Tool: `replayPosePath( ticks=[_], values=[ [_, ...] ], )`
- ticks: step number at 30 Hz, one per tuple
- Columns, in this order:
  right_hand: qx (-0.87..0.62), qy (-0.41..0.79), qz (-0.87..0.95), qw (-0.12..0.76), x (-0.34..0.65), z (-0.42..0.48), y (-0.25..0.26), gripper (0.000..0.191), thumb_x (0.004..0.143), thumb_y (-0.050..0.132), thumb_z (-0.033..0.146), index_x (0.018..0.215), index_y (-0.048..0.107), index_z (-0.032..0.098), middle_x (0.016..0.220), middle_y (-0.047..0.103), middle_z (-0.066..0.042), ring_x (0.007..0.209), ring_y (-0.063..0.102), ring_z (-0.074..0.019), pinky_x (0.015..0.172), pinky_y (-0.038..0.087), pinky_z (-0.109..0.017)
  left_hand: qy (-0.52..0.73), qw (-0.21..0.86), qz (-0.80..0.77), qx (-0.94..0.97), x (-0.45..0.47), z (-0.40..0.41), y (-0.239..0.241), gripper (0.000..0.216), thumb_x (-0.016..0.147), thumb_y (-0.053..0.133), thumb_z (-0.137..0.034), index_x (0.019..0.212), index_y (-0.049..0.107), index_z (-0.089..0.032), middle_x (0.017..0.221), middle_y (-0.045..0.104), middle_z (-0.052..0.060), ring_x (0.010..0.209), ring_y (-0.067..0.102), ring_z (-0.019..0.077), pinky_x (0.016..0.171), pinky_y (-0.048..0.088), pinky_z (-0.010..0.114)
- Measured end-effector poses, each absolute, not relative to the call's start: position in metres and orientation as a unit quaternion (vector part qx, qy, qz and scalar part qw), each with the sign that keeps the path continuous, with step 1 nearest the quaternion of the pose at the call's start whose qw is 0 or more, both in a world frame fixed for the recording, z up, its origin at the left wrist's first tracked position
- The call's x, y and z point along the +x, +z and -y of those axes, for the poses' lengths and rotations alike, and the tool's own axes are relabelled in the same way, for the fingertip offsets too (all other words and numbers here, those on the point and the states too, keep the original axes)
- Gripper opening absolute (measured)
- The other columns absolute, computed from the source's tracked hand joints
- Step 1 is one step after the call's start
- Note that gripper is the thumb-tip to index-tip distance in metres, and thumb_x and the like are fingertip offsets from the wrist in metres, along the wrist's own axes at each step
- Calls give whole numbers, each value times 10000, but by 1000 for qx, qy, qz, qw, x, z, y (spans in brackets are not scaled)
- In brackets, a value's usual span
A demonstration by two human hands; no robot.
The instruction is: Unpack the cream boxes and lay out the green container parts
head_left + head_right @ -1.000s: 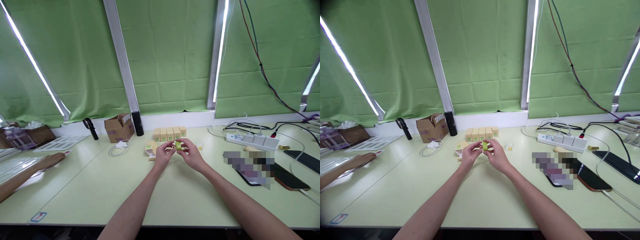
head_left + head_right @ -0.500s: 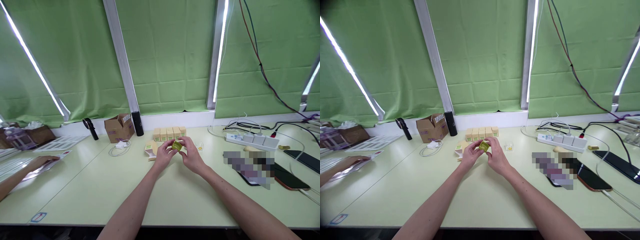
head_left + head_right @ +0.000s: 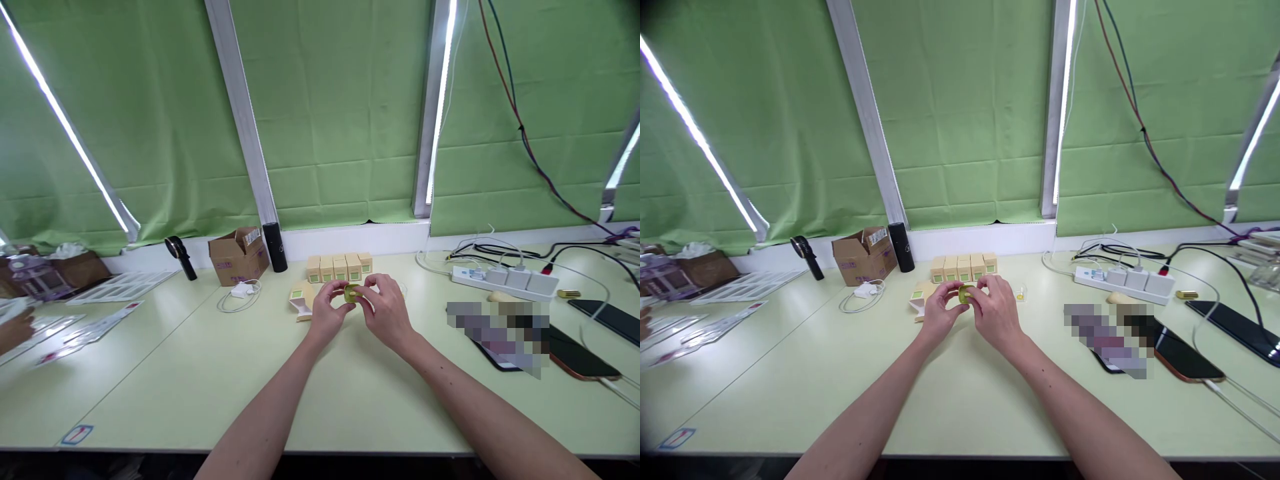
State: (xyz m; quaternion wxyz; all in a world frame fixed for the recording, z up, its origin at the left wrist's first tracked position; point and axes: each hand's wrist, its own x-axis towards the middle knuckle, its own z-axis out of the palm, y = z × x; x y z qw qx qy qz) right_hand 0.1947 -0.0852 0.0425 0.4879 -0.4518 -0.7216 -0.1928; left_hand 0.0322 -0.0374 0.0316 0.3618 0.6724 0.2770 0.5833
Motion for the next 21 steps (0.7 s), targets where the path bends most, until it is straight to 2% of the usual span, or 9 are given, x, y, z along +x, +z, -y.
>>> replayPosePath(
  ticks=[7, 14, 21],
  values=[
    [-466, -254, 716, 453, 196, 83, 41, 203, 919, 610, 99, 899, 756, 237, 918, 621, -61, 917, 509, -218, 811, 376, -366, 563, 214, -298, 740, 33, 46, 33, 410, 729, 753, -72, 1093, 697, -252, 1118, 700, 58, 1079, 637, 246, 925, 529, 423],
    [-460, -268, 717, 450, 196, 81, 39, 201, 864, 632, 52, 855, 740, 221, 899, 627, -58, 910, 493, -215, 795, 356, -360, 558, 173, -289, 759, 33, 49, 33, 443, 737, 728, -28, 1108, 677, -264, 1132, 697, 60, 1107, 613, 258, 937, 524, 442],
    [-460, -273, 711, 456, 195, 79, 39, 192, 878, 621, 53, 826, 717, 212, 858, 614, -51, 895, 492, -211, 789, 353, -355, 563, 128, -277, 768, 33, 47, 30, 437, 748, 731, -30, 1109, 670, -269, 1122, 704, 50, 1104, 611, 259, 985, 509, 467]
  ],
)
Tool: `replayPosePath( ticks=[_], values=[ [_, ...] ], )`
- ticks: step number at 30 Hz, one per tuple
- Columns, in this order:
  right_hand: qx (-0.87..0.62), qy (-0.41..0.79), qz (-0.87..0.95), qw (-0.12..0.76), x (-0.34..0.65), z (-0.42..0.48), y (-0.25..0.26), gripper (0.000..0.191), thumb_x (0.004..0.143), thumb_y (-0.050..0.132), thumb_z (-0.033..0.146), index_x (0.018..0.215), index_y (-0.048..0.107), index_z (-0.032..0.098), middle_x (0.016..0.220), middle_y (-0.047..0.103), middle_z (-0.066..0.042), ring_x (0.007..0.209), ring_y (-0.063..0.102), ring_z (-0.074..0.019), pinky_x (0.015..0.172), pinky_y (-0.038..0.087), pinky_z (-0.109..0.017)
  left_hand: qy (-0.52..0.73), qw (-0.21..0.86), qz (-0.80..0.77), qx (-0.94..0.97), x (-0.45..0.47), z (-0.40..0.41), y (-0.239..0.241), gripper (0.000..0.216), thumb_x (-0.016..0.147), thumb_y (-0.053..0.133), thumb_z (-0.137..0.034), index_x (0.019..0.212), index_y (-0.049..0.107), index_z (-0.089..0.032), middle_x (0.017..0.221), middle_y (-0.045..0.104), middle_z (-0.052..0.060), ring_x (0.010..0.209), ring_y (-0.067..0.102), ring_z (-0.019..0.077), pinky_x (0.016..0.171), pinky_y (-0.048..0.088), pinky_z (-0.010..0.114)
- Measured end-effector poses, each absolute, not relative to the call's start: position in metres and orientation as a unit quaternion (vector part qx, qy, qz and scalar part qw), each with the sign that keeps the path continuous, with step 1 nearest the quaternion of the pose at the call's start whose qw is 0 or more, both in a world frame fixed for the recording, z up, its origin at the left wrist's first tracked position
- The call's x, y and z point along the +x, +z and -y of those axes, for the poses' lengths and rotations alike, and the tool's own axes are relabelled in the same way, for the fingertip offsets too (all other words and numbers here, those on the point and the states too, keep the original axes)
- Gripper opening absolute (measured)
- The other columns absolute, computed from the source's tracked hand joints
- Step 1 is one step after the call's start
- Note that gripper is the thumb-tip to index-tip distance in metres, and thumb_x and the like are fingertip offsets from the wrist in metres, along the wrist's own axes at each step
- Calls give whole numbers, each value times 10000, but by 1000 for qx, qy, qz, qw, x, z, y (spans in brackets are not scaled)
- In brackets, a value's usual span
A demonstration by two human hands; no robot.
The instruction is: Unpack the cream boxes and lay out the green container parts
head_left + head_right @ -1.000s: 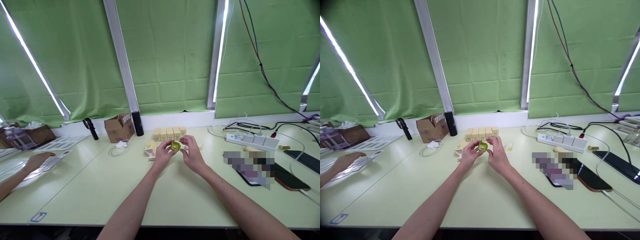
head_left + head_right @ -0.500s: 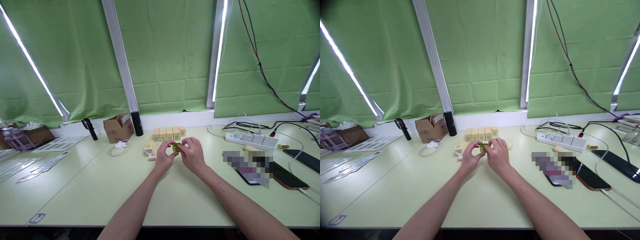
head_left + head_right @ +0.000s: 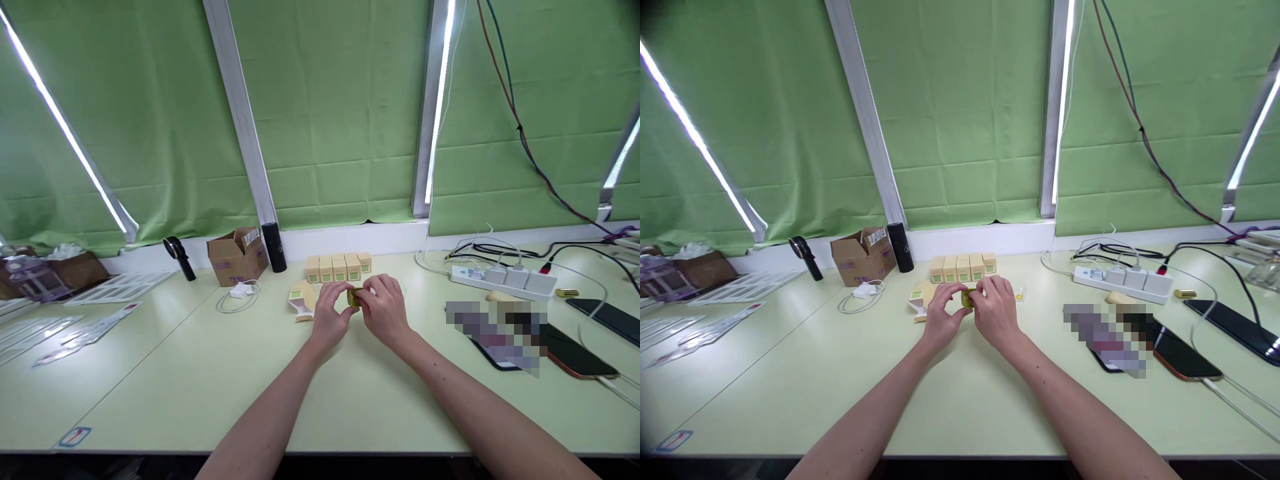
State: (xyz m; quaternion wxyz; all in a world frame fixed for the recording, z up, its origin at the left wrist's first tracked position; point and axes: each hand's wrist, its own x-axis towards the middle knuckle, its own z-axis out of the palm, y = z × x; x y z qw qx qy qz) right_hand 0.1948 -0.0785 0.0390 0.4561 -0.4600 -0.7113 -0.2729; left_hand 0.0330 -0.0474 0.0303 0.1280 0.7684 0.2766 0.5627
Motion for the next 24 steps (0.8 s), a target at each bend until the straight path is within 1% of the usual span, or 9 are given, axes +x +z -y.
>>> replayPosePath(
  ticks=[7, 15, 20, 24],
  values=[
    [-474, -270, 712, 442, 194, 76, 36, 161, 918, 596, 97, 832, 683, 201, 845, 598, -54, 870, 479, -214, 794, 345, -355, 557, 112, -285, 772, 33, 47, 30, 442, 762, 731, -34, 1131, 676, -270, 1134, 708, 53, 1116, 598, 268, 988, 500, 476],
    [-471, -255, 723, 435, 193, 79, 38, 183, 954, 554, 125, 855, 680, 215, 850, 600, -58, 883, 479, -224, 848, 349, -373, 561, 124, -313, 756, 32, 46, 31, 422, 768, 755, -99, 1143, 700, -285, 1127, 717, 52, 1109, 595, 277, 970, 497, 471],
    [-462, -227, 710, 481, 193, 82, 43, 176, 973, 544, 158, 878, 673, 232, 847, 626, -55, 896, 520, -231, 875, 353, -386, 567, 138, -344, 736, 30, 42, 30, 413, 745, 778, -94, 1112, 717, -275, 1113, 725, 51, 1121, 585, 273, 984, 477, 458],
    [-472, -184, 680, 530, 202, 77, 52, 150, 985, 548, 206, 894, 660, 243, 943, 698, -59, 967, 586, -241, 909, 357, -400, 587, 168, -399, 684, 26, 32, 28, 424, 716, 795, -109, 1106, 730, -263, 1091, 713, 52, 1017, 603, 250, 885, 492, 409]
  ],
)
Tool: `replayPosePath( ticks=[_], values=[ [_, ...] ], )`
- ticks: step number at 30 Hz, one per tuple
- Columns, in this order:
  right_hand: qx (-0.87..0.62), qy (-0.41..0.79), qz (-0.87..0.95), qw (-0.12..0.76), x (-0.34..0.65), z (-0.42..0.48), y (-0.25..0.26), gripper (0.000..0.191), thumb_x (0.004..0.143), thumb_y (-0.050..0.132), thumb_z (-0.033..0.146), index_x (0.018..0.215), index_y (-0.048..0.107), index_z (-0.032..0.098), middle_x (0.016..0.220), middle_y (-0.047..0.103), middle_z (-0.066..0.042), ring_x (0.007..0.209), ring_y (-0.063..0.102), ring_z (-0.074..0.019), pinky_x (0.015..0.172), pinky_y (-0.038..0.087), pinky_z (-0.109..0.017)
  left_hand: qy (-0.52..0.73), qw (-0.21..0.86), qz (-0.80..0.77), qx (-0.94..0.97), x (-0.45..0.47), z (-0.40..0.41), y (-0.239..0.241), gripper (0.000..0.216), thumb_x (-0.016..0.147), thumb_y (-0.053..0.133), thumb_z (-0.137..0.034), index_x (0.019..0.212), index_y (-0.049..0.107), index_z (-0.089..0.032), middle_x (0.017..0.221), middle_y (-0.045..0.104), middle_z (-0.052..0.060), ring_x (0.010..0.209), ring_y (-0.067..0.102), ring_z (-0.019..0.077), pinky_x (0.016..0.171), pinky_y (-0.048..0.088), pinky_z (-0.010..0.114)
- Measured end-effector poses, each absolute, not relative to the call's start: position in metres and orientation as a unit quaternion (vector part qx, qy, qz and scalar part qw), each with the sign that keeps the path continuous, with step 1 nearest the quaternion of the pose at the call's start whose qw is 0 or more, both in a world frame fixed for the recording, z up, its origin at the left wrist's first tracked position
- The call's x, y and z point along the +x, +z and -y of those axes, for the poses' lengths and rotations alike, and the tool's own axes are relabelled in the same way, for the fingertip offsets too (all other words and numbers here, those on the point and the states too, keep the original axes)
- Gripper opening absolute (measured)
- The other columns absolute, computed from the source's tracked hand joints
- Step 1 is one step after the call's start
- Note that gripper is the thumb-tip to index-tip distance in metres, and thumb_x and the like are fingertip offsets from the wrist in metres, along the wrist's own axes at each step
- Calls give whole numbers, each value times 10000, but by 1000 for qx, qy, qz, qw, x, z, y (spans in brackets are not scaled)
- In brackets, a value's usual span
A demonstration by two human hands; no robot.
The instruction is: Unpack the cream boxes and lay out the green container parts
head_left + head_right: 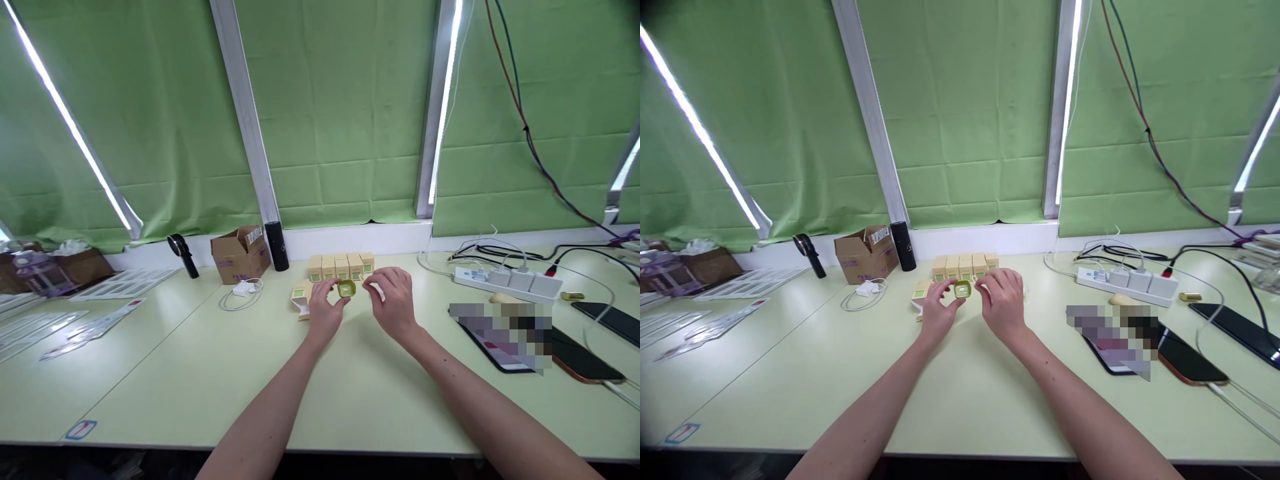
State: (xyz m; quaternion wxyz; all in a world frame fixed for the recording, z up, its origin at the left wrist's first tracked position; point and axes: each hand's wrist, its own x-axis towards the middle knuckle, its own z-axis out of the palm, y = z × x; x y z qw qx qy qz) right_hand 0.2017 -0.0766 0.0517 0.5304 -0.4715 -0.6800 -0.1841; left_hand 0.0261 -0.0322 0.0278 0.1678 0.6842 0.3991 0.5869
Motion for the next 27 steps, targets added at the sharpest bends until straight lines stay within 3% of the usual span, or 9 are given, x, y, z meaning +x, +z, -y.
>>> replayPosePath(
  ticks=[3, 8, 10, 20, 27],
  values=[
    [-504, -133, 684, 510, 213, 60, 51, 146, 960, 563, 173, 868, 658, 237, 927, 741, -33, 925, 617, -224, 905, 351, -392, 603, 197, -427, 644, 24, 26, 27, 443, 715, 790, -123, 1133, 735, -260, 1096, 702, 54, 942, 613, 221, 817, 489, 368],
    [-586, -128, 718, 353, 219, 27, 30, 210, 896, 584, 83, 807, 707, 228, 885, 764, -33, 935, 609, -214, 889, 317, -375, 630, 246, -440, 591, 21, 21, 25, 430, 713, 820, -202, 1133, 748, -259, 1060, 716, 59, 935, 624, 215, 798, 482, 345],
    [-587, -137, 727, 329, 216, 17, 20, 224, 870, 599, 49, 787, 718, 220, 884, 766, -43, 978, 592, -217, 886, 308, -367, 637, 260, -437, 580, 21, 19, 24, 428, 735, 811, -229, 1156, 738, -246, 1046, 725, 63, 962, 632, 216, 798, 478, 335],
    [-587, -173, 743, 270, 191, -5, -5, 221, 797, 642, 23, 729, 740, 209, 862, 735, -83, 1002, 524, -249, 889, 293, -388, 655, 323, -405, 551, 23, 20, 27, 415, 803, 806, -363, 1175, 690, -219, 1096, 771, 93, 1012, 697, 223, 724, 463, 276],
    [-586, -192, 739, 271, 189, 5, -8, 192, 833, 613, 57, 948, 712, 176, 990, 700, -127, 1065, 489, -279, 919, 298, -406, 666, 378, -418, 489, 24, 21, 30, 473, 820, 760, -561, 1095, 670, -187, 829, 770, 68, 829, 709, 209, 654, 453, 270]
  ],
)
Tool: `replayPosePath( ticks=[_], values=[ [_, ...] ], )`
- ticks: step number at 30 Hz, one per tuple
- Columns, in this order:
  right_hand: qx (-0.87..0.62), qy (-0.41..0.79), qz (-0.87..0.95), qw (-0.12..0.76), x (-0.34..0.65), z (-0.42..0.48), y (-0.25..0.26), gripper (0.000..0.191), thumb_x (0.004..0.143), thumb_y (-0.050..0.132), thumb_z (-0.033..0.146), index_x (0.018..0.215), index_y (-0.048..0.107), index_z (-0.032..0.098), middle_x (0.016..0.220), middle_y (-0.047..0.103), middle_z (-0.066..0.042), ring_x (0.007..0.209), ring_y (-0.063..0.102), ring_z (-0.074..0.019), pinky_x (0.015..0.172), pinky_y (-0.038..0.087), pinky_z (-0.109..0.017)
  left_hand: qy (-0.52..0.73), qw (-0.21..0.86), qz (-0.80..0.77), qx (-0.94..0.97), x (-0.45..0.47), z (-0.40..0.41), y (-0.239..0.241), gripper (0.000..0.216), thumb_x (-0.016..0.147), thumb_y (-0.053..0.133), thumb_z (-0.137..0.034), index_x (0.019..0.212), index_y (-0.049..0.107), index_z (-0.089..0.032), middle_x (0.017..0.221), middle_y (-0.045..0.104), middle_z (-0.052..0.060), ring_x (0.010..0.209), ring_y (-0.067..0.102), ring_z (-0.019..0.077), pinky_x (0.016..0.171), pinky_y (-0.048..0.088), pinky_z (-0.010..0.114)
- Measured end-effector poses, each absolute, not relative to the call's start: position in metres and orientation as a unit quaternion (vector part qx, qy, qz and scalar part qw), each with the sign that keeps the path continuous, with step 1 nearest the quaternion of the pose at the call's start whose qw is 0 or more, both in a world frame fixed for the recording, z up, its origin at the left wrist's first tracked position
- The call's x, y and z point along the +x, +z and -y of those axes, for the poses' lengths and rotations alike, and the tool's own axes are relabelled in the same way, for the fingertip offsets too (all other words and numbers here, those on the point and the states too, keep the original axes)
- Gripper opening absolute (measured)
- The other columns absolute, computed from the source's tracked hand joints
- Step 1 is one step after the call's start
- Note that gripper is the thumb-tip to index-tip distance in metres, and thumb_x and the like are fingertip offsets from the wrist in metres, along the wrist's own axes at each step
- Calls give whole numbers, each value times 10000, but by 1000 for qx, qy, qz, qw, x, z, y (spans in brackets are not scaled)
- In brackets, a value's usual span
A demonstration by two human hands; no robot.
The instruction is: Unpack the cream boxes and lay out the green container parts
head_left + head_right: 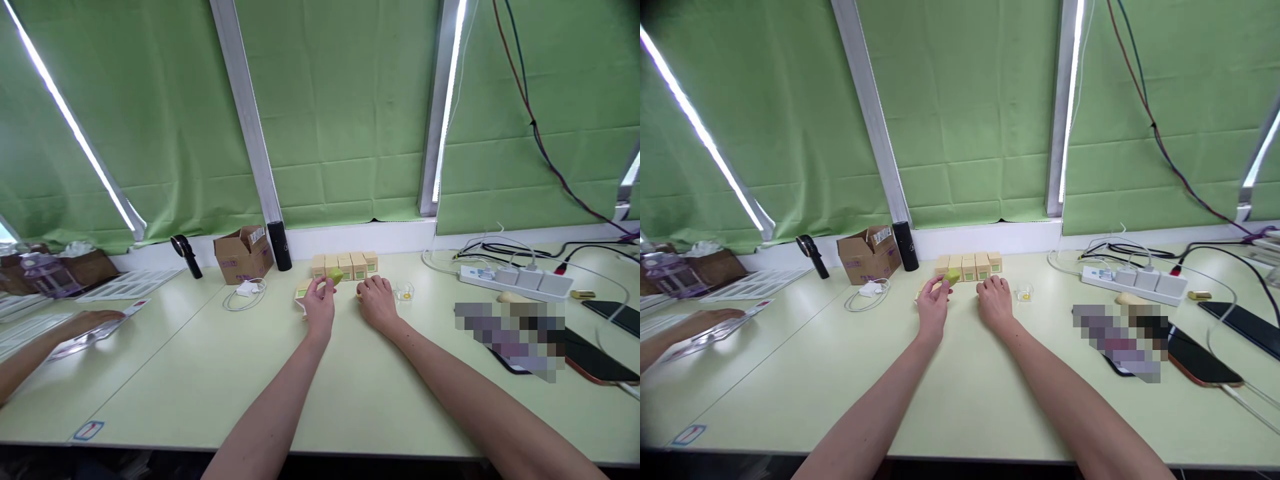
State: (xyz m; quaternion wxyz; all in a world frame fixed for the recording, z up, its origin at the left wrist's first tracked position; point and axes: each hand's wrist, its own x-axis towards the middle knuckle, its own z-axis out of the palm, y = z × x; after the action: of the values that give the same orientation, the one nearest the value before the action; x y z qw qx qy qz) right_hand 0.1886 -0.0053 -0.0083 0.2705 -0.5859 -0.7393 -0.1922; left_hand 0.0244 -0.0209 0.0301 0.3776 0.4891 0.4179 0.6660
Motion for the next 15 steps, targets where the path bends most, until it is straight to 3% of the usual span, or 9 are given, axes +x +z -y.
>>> replayPosePath(
  ticks=[7, 11, 15],
  values=[
    [-525, -155, 801, 244, 185, 49, -8, 197, 787, 611, 18, 871, 589, 196, 857, 670, -56, 881, 547, -217, 789, 311, -328, 643, 551, -318, 426, 24, 20, 29, 457, 815, 759, -580, 928, 620, -160, 988, 793, 153, 724, 688, 163, 713, 499, 303],
    [-533, -67, 810, 235, 184, 69, -12, 177, 860, 590, 54, 916, 544, 216, 774, 653, -4, 671, 547, -161, 644, 269, -287, 616, 643, -267, 369, 22, 21, 34, 380, 867, 739, -497, 959, 655, -137, 942, 795, 160, 690, 686, 172, 764, 533, 342],
    [-557, -10, 800, 224, 185, 76, -9, 145, 902, 550, 83, 930, 545, 225, 784, 680, -5, 640, 563, -155, 586, 233, -281, 611, 673, -262, 326, 20, 19, 38, 305, 919, 687, -442, 938, 674, -138, 886, 793, 141, 676, 682, 175, 764, 557, 350]
  ],
)
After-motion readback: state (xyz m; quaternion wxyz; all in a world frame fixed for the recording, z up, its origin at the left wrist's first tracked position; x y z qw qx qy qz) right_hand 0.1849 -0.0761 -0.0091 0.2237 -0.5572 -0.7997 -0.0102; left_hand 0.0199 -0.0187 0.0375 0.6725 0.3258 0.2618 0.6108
